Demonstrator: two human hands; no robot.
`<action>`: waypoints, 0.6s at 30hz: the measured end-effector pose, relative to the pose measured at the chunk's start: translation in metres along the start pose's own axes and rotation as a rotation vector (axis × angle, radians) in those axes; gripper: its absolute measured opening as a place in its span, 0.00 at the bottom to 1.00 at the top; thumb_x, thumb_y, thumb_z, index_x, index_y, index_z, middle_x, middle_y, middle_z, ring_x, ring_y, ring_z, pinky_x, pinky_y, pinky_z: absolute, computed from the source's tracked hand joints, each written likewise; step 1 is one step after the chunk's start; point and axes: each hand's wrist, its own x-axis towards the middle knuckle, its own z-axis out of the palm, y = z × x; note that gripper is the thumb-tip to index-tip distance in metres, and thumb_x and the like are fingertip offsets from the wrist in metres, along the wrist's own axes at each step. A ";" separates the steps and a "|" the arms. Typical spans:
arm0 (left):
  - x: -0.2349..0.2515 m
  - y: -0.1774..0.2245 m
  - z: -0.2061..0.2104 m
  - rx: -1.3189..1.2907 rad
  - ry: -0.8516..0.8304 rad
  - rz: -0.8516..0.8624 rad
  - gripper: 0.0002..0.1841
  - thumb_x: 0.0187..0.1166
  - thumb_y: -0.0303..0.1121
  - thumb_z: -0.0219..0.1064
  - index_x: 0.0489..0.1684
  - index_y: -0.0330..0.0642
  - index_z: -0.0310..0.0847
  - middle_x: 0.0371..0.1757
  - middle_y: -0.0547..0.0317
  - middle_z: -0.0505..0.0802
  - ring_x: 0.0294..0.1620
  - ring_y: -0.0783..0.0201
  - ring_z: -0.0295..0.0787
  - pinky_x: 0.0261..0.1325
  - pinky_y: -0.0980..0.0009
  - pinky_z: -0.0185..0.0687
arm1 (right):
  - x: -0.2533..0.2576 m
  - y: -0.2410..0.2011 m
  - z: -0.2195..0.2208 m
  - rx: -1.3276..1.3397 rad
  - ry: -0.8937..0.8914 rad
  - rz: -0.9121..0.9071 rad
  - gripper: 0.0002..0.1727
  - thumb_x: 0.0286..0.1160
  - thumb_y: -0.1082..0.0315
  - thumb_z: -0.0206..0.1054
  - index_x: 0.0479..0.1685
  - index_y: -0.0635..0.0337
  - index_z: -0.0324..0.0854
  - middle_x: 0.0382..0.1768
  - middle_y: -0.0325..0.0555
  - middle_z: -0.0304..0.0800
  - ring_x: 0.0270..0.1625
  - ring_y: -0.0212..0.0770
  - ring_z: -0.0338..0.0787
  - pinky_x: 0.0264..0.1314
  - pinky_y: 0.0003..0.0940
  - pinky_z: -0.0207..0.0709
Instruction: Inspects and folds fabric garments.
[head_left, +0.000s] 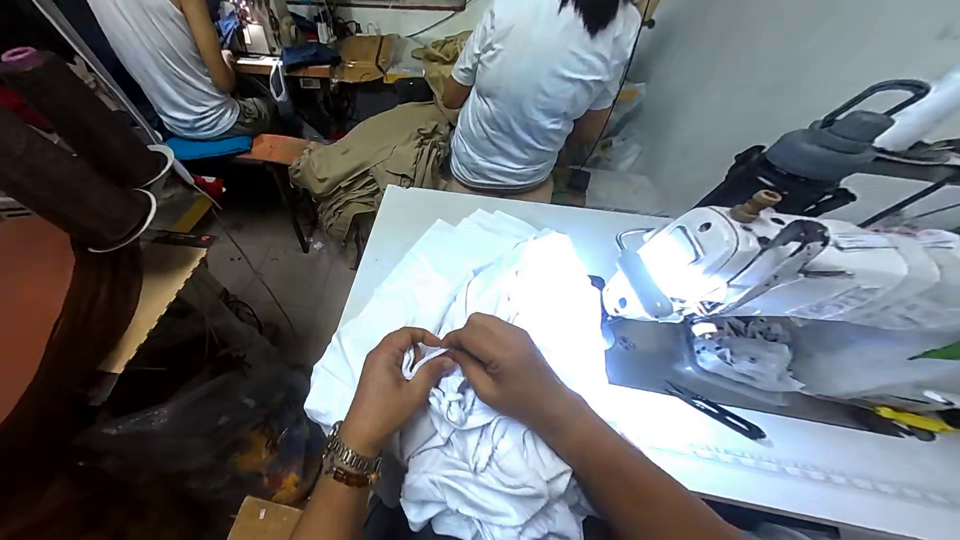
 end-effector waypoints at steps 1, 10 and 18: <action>0.001 0.000 0.000 -0.008 -0.018 -0.009 0.07 0.73 0.31 0.74 0.44 0.44 0.87 0.35 0.66 0.87 0.33 0.76 0.81 0.38 0.80 0.78 | 0.000 0.001 0.000 -0.014 0.007 -0.030 0.10 0.73 0.72 0.62 0.37 0.62 0.91 0.28 0.43 0.84 0.35 0.37 0.84 0.42 0.27 0.79; -0.002 -0.015 0.017 -0.445 0.096 -0.127 0.04 0.72 0.27 0.75 0.40 0.44 0.94 0.38 0.60 0.96 0.37 0.68 0.92 0.42 0.72 0.89 | 0.001 -0.001 -0.002 0.206 0.023 0.256 0.18 0.69 0.65 0.74 0.58 0.61 0.89 0.39 0.39 0.83 0.32 0.24 0.74 0.32 0.14 0.70; -0.004 -0.012 0.016 -0.467 0.098 -0.142 0.04 0.72 0.26 0.75 0.37 0.46 0.94 0.35 0.63 0.95 0.35 0.72 0.90 0.39 0.75 0.88 | -0.003 0.028 -0.007 0.608 -0.187 0.467 0.03 0.73 0.67 0.75 0.41 0.54 0.91 0.38 0.33 0.91 0.37 0.25 0.87 0.43 0.21 0.82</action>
